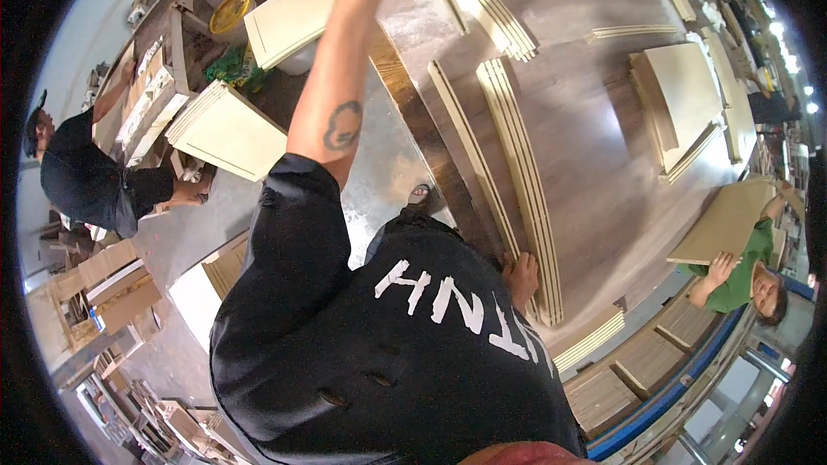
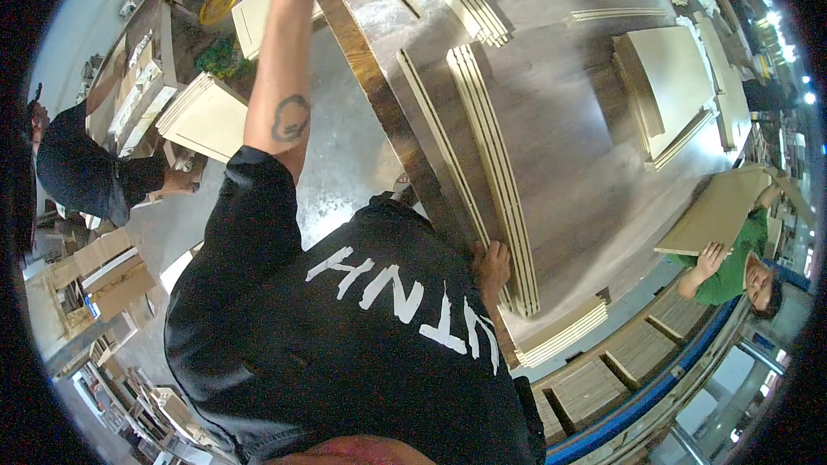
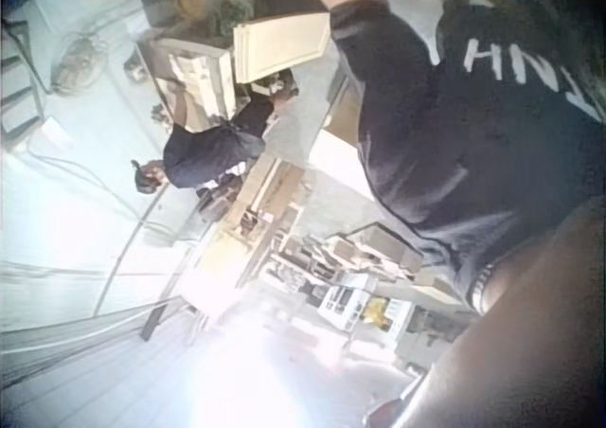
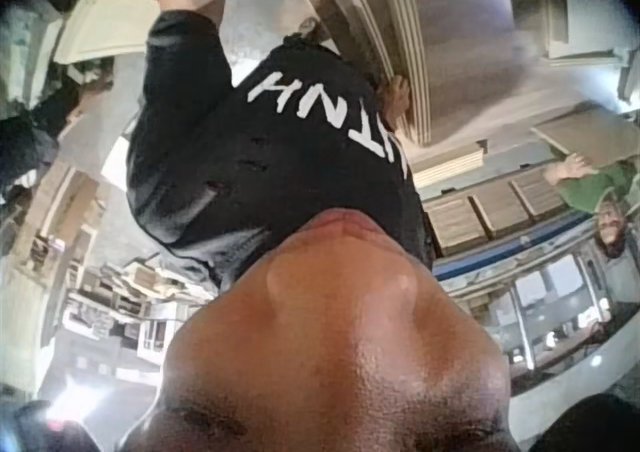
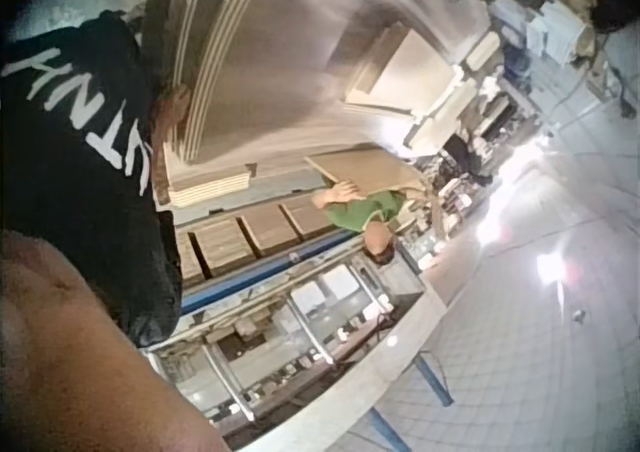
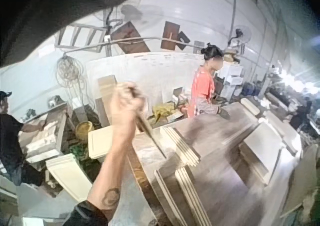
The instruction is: Assembling wooden panels and thin slats on a workbench in a manufacturing environment.
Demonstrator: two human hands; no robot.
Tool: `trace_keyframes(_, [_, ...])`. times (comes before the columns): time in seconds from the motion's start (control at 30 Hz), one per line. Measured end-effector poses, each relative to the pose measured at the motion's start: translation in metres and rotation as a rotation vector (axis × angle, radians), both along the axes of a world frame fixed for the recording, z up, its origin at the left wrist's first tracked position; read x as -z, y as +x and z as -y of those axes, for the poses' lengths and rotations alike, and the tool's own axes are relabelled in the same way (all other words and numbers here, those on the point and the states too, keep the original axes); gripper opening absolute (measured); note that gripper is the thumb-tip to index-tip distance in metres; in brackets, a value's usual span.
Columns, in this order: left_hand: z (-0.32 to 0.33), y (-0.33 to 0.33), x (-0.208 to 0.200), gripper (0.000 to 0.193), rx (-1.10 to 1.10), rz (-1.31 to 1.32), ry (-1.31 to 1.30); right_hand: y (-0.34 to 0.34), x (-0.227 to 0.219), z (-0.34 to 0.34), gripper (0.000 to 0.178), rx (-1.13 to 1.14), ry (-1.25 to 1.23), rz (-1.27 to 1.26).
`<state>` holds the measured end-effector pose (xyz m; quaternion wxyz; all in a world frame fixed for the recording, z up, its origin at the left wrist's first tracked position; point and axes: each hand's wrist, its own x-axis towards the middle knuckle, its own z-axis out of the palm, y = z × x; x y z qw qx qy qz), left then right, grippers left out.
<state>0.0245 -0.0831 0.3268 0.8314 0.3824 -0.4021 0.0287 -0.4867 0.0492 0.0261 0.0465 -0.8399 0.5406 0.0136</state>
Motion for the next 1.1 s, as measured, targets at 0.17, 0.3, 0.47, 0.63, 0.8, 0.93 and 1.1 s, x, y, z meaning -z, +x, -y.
trace_keyframes(0.17, [-0.063,0.062,0.017,0.031,0.394,-0.253,-0.237,0.0,-0.003,0.0,0.032,0.004,0.03,0.045])
trace_keyframes(0.3, [-0.089,0.087,0.056,0.038,0.624,-0.404,-0.496,-0.004,0.003,-0.001,0.033,-0.002,0.027,0.127])
trace_keyframes(0.47, [-0.112,0.086,0.086,0.042,0.73,-0.699,-0.717,-0.01,0.006,0.0,0.033,-0.012,-0.021,0.119])
trace_keyframes(0.63, [-0.127,0.078,0.087,0.043,0.804,-0.744,-0.798,-0.015,0.01,0.002,0.033,-0.023,0.063,0.128])
trace_keyframes(0.8, [-0.146,0.091,0.097,0.04,0.741,-0.687,-0.771,-0.01,0.009,0.0,0.029,-0.011,0.037,0.169])
trace_keyframes(0.93, [-0.157,0.092,0.101,0.04,0.719,-0.681,-0.815,-0.01,0.006,0.0,0.028,0.026,0.096,0.18])
trace_keyframes(1.1, [-0.164,0.094,0.108,0.041,0.649,-0.673,-0.786,-0.021,0.022,-0.008,0.026,-0.013,0.008,0.225])
